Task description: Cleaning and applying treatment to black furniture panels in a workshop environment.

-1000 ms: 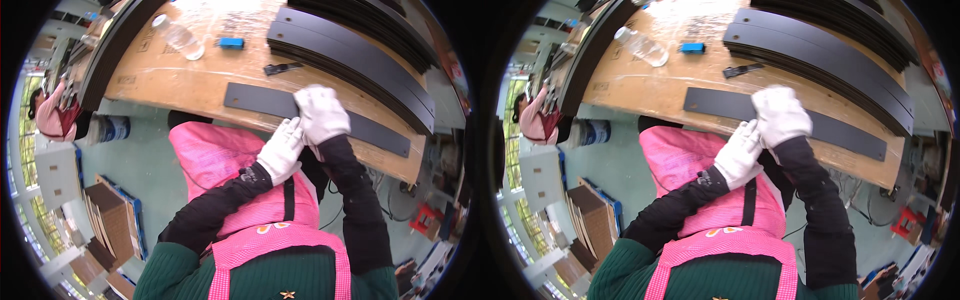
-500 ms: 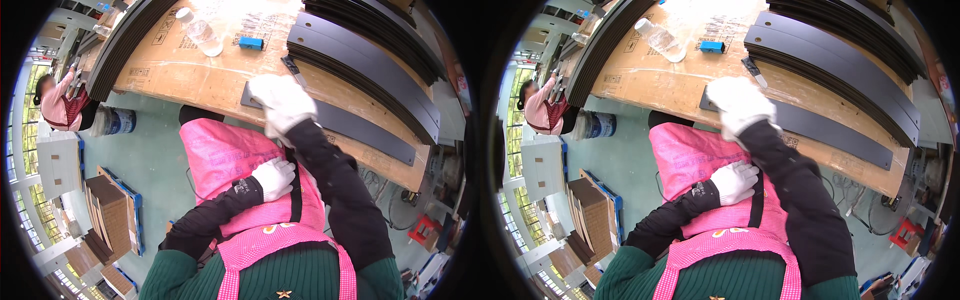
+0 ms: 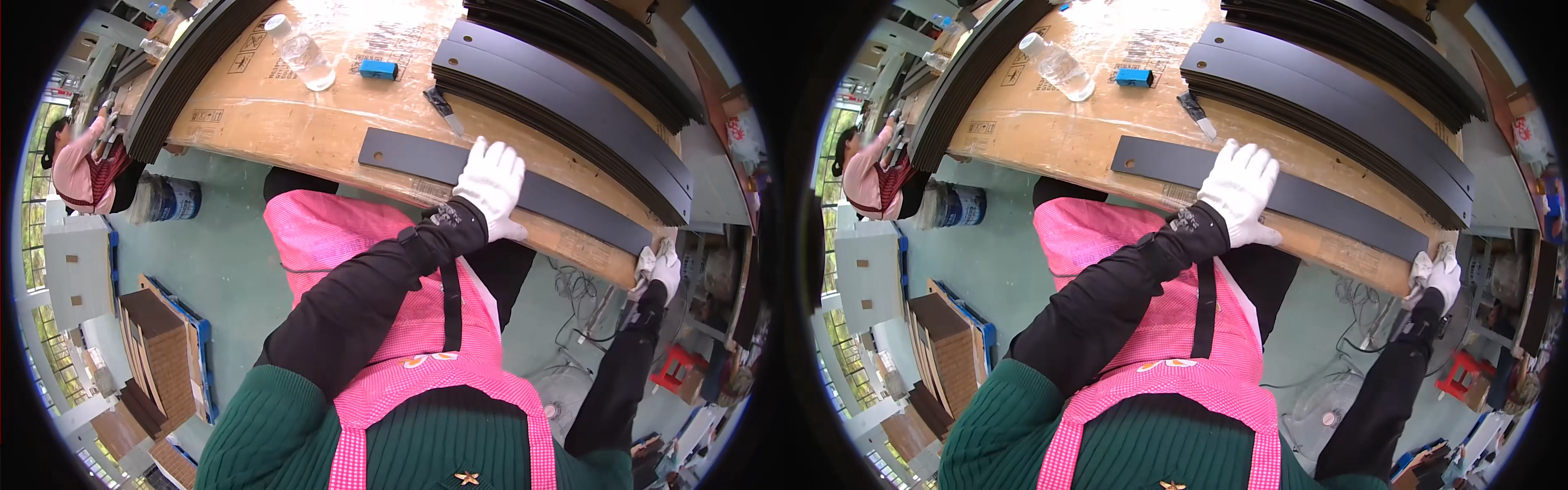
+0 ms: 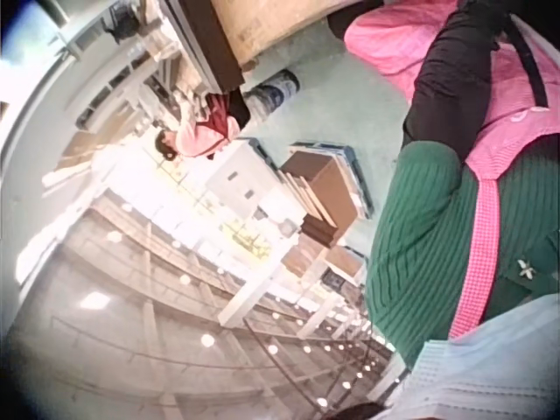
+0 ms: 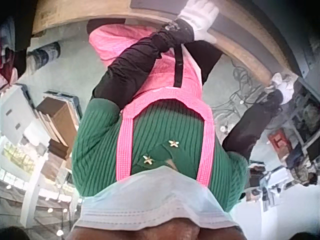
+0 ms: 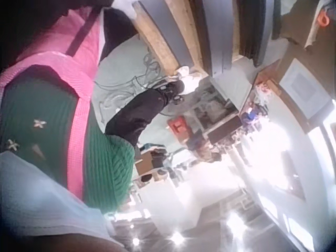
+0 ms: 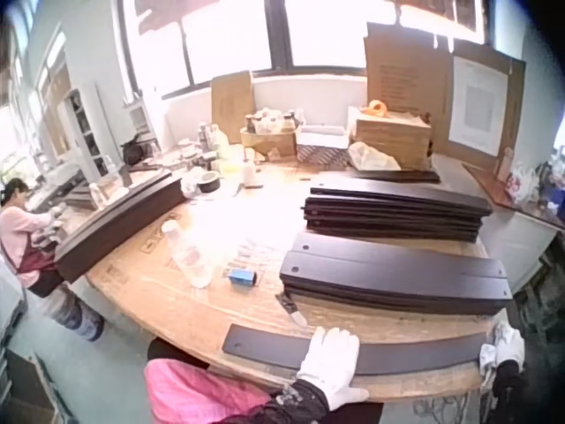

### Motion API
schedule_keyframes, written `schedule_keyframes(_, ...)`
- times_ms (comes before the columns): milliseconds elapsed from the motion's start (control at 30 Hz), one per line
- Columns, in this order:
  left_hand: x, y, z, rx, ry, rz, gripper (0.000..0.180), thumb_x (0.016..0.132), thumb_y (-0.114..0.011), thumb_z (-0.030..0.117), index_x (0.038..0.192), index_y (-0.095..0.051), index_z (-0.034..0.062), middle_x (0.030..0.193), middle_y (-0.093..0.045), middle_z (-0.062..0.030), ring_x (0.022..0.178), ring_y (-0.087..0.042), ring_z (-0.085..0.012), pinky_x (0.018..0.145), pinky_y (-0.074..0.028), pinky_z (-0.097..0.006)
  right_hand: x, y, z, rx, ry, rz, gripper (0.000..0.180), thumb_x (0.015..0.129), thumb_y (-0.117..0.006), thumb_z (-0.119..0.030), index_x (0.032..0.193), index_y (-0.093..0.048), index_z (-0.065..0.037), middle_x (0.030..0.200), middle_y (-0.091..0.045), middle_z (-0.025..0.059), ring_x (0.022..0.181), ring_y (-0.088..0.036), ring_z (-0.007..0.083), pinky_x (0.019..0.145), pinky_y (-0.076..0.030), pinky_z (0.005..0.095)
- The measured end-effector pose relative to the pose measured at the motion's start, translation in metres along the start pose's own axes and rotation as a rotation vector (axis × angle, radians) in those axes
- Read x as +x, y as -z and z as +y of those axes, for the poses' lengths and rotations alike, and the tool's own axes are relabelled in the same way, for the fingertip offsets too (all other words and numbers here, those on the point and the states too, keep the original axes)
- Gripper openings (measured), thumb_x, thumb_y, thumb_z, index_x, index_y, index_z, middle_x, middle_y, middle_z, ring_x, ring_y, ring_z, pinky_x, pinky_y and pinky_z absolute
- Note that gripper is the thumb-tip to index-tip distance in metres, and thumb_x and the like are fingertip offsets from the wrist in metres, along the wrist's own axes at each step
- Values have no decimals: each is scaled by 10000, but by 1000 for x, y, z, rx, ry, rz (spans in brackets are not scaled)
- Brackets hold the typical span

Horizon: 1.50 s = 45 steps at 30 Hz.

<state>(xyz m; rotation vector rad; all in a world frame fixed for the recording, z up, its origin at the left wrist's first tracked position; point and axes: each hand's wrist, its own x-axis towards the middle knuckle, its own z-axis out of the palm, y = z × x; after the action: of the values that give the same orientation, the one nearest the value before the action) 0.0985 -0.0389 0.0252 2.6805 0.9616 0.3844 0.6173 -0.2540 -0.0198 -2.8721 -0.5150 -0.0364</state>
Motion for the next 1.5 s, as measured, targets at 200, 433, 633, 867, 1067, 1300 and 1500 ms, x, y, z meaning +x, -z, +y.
schedule_keyframes(200, -6, 15, -3, -98, -40, -131, 801, 600, -928, 427, 1199, -613, -1, 1246, -598, -198, 1271, -544, -410, 1181, -340, -607, -70, -17, -26, 36, 72, 135, 445, 1017, -606, -460, 1397, -654, -235, 1320, -668, 168, 1233, -653, 384, 1066, -528, 473)
schedule_keyframes(433, -36, 32, 11, -173, -155, 110, 750, 590, -964, 165, 1236, -617, 11, 1262, -669, -177, 1117, -687, -389, 929, -572, -468, -95, -15, -41, 24, -11, 275, 467, 952, -696, -420, 1391, -655, -266, 1201, -655, 157, 1137, -681, 385, 972, -561, 506)
schedule_keyframes(633, 86, 125, 27, 4, -282, 436, 749, 582, -948, 150, 1255, -635, 52, 1273, -681, -150, 1201, -662, -374, 1001, -527, -459, -104, -12, -45, 22, 19, 342, 492, 881, -755, -321, 1360, -664, -256, 1133, -641, 146, 1055, -693, 375, 919, -572, 499)
schedule_keyframes(867, 277, 137, -14, 94, -185, 227, 734, 758, -879, 427, 1337, -649, 39, 1301, -681, -189, 1209, -665, -368, 1048, -536, -440, -105, -16, -41, 137, 111, 426, 432, 885, -766, -231, 1302, -672, -169, 1069, -629, 142, 1001, -669, 369, 854, -559, 497)
schedule_keyframes(1067, 353, 120, -43, 166, -138, 91, 783, 793, -844, 493, 1409, -635, 57, 1375, -652, -185, 1297, -632, -347, 1122, -498, -433, -115, -8, -46, 312, 156, 408, 483, 877, -750, -171, 1354, -677, -144, 1121, -638, 148, 1052, -669, 374, 928, -548, 470)
schedule_keyframes(1300, 397, 98, -72, 171, -171, 8, 825, 812, -831, 531, 1443, -618, 44, 1397, -637, -216, 1324, -608, -365, 1140, -482, -436, -112, -16, -42, 278, 204, 447, 539, 855, -754, -140, 1383, -663, -192, 1056, -608, 124, 980, -651, 354, 864, -542, 473)
schedule_keyframes(1500, 401, 78, -63, 226, -188, 52, 814, 818, -843, 522, 1435, -625, 37, 1388, -648, -213, 1332, -596, -364, 1155, -470, -431, -111, -15, -42, 288, 161, 427, 512, 825, -780, -133, 1328, -687, -104, 1102, -631, 137, 1030, -666, 369, 926, -532, 469)
